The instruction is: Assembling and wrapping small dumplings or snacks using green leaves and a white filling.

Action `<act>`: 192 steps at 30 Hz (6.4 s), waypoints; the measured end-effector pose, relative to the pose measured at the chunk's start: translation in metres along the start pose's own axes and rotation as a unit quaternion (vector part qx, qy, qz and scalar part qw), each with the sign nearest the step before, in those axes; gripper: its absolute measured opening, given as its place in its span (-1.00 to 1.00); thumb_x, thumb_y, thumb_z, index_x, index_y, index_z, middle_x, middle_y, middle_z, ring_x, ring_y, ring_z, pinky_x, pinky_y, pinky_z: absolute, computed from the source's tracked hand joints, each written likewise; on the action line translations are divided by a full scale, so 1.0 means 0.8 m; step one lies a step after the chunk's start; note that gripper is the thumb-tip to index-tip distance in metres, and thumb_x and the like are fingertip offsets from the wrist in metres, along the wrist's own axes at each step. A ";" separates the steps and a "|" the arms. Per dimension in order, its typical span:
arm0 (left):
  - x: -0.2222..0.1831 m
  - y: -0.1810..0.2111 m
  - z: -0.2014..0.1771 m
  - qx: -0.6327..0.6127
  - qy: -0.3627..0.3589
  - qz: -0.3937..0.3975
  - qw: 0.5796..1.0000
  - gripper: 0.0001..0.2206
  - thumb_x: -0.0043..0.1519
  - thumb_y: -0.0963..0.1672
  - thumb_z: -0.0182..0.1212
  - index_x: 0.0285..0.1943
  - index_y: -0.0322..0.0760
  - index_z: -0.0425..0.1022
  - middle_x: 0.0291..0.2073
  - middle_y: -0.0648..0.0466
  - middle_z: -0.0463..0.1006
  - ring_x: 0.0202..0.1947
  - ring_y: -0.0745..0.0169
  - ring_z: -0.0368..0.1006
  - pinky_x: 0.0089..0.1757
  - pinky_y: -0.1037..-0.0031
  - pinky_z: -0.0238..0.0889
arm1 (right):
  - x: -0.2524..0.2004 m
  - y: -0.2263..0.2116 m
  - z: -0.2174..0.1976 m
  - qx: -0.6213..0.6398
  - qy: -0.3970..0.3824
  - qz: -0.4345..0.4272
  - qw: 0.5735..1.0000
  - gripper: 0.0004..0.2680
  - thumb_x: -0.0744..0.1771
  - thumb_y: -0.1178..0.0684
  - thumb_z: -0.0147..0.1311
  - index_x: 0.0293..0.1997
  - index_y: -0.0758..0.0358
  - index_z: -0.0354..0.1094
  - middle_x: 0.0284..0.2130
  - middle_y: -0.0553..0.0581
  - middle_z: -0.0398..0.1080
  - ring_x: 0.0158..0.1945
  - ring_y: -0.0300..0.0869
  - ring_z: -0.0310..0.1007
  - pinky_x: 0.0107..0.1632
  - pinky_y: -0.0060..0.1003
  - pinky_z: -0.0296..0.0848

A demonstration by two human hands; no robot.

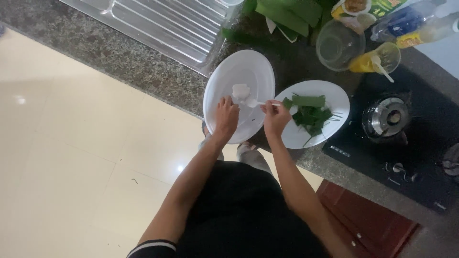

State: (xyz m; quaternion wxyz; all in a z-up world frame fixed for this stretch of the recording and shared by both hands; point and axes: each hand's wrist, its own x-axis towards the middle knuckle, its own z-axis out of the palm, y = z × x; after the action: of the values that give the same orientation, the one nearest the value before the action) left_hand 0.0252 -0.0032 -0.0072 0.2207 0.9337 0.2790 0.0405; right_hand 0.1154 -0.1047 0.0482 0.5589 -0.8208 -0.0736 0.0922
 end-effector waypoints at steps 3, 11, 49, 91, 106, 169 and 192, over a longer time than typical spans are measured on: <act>0.005 -0.009 0.035 0.003 0.006 -0.009 1.000 -0.92 0.08 -0.13 0.24 -0.40 -0.21 0.52 -0.36 0.05 0.35 -0.30 0.20 0.27 -0.25 0.44 0.19 | 0.001 -0.003 0.000 -0.024 0.025 -0.008 0.999 -0.95 0.28 0.24 0.06 -0.35 0.42 0.38 -0.50 0.42 0.41 -0.48 0.08 0.49 -0.43 -0.23 0.55; 0.011 0.002 0.019 -0.013 0.026 0.020 0.999 -0.90 0.09 -0.15 0.20 -0.46 -0.24 0.48 -0.37 0.03 0.36 -0.31 0.13 0.29 -0.26 0.43 0.20 | 0.005 0.022 0.005 0.069 0.004 0.112 0.991 -0.95 0.28 0.25 0.04 -0.34 0.46 0.37 -0.45 0.47 0.40 -0.43 0.15 0.49 -0.35 -0.15 0.58; 0.043 0.124 0.010 0.061 -0.080 0.179 0.979 -0.49 -0.10 0.03 0.43 0.08 0.17 0.43 0.37 -0.13 -0.22 0.34 -0.42 -0.29 0.18 -0.11 -0.08 | -0.012 0.034 -0.137 -0.150 0.041 -0.091 0.984 -0.92 0.30 0.17 0.13 -0.20 0.28 0.46 -0.35 0.27 0.46 -0.29 0.07 0.48 -0.35 -0.21 0.48; 0.046 0.163 0.059 0.024 -0.090 0.176 0.980 -0.53 -0.13 -0.07 0.46 0.00 0.17 0.47 0.38 -0.09 -0.33 0.35 -0.41 -0.40 0.23 -0.11 -0.25 | 0.018 0.132 -0.152 -0.203 -0.112 0.179 0.956 -0.75 0.37 -0.08 -0.13 -0.39 0.25 0.37 -0.54 0.14 0.33 -0.42 -0.15 0.34 -0.31 -0.23 0.24; 0.044 0.163 0.066 0.046 -0.004 0.187 0.981 -0.78 0.10 -0.05 0.24 -0.09 0.33 0.49 0.39 -0.06 -0.26 0.35 -0.43 -0.32 0.19 -0.12 -0.15 | 0.034 0.129 -0.130 -0.255 -0.113 0.230 0.932 -0.72 0.29 0.01 -0.13 -0.71 0.15 0.27 -0.83 0.06 0.19 -0.69 -0.17 0.19 -0.49 -0.31 0.12; 0.031 0.158 0.040 -0.139 -0.002 0.182 0.973 -0.82 0.20 -0.08 0.22 -0.43 -0.21 0.46 0.36 -0.07 -0.27 0.35 -0.47 -0.45 0.26 -0.24 -0.29 | 0.046 0.090 -0.149 0.204 -0.040 0.583 0.786 -0.83 0.34 -0.01 0.00 -0.41 0.07 0.07 -0.67 -0.05 0.08 -0.71 -0.37 -0.05 -0.71 -0.52 -0.13; 0.024 0.166 0.043 -0.250 -0.038 0.133 0.958 -0.91 0.15 -0.14 0.22 -0.37 -0.15 0.61 0.37 0.02 -0.23 0.36 -0.41 -0.48 0.26 -0.21 -0.35 | 0.028 0.061 -0.153 0.177 -0.085 0.503 0.841 -0.74 0.36 -0.10 -0.12 -0.58 0.02 0.10 -0.69 -0.11 -0.02 -0.64 -0.35 -0.13 -0.58 -0.48 -0.15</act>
State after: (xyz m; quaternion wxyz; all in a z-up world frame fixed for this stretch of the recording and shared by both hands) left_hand 0.1148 -0.1052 0.0185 0.4502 0.8782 0.1246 0.1029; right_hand 0.1666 -0.2283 0.0452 0.5628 -0.6210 0.3200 0.4418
